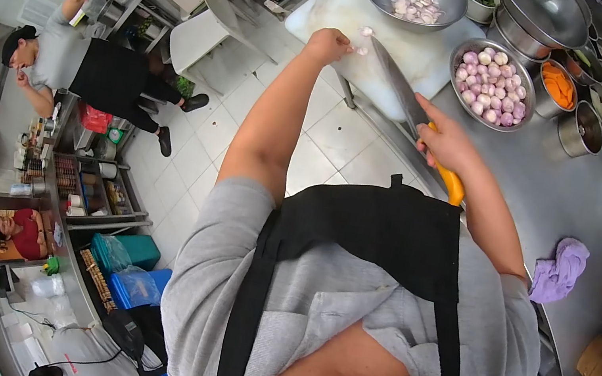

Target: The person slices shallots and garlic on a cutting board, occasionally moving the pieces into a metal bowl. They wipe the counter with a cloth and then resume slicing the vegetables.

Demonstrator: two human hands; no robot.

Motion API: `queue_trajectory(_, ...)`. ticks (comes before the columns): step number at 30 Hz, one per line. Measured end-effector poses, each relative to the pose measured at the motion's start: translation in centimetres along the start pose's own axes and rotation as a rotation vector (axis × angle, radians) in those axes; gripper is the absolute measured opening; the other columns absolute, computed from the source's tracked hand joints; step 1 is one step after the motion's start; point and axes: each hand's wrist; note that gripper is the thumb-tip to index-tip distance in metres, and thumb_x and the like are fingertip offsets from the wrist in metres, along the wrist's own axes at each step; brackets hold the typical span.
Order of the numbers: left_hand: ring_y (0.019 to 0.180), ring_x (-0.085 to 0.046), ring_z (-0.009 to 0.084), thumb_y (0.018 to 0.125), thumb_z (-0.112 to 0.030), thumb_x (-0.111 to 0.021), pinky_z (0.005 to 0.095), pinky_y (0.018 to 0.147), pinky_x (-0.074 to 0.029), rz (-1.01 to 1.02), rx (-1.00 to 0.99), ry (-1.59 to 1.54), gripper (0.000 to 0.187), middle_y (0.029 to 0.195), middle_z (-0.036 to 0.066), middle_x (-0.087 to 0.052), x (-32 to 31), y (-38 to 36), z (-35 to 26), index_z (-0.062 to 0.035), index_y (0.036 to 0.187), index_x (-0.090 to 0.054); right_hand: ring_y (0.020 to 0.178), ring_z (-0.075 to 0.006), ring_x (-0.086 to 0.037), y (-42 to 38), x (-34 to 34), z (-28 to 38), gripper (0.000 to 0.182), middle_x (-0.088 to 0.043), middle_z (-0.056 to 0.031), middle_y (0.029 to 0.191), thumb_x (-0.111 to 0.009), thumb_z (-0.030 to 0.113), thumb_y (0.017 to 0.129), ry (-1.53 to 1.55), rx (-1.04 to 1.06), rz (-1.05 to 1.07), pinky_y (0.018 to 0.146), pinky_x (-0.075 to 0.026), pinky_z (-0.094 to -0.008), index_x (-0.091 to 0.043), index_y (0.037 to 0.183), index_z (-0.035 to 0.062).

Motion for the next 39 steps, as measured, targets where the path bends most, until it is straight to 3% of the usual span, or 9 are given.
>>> queue_trajectory(5,0.055,-0.058,0.0101,0.077,-0.022,-0.076,0.0242,0.056,-0.049,0.039,0.037,-0.084,0.026,0.070,0.005,-0.064,0.1,-0.1,0.2,-0.0007,0.089,-0.068,0.045,-0.0114,-0.048,2.2,-1.5,-3.1,0.059,-0.058,-0.0094,0.072,-0.045,0.013,0.091,0.441,0.059,0.160,0.043,-0.042,-0.0266,-0.026,0.147,0.0162)
queue_trajectory(11,0.055,-0.058,0.0101,0.078,-0.016,-0.075,0.0235,0.054,-0.050,0.053,0.084,-0.067,0.020,0.071,0.005,-0.065,0.4,0.2,-0.6,0.0002,0.086,-0.068,0.044,-0.0121,-0.047,2.4,-2.1,-4.1,0.059,-0.059,-0.0118,0.073,-0.044,0.017,0.092,0.639,0.028,0.219,0.042,-0.040,-0.0266,-0.023,0.147,0.0156)
queue_trajectory(27,0.055,-0.060,0.0139,0.071,-0.023,-0.082,0.0261,0.052,-0.055,0.239,0.132,0.029,0.036,0.068,0.007,-0.060,1.4,1.7,-1.3,0.0008,0.080,-0.057,0.040,-0.0120,-0.044,3.0,-3.2,-3.3,0.059,-0.055,-0.0097,0.068,-0.040,0.020,0.093,0.585,-0.026,0.191,0.040,-0.038,-0.0270,-0.021,0.148,0.0234)
queue_trajectory(39,0.051,-0.057,0.0135,0.070,-0.031,-0.082,0.0266,0.048,-0.052,0.089,0.094,-0.074,0.044,0.064,0.008,-0.058,0.4,1.1,-0.1,0.0022,0.076,-0.054,0.044,-0.0123,-0.044,5.2,-5.3,-1.0,0.060,-0.051,-0.0056,0.064,-0.040,0.017,0.091,0.487,-0.072,0.112,0.042,-0.041,-0.0295,-0.021,0.148,0.0266)
Point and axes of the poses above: each hand's wrist, its own y-axis towards the middle knuckle, its own x-axis out of the back of the hand, z = x × y
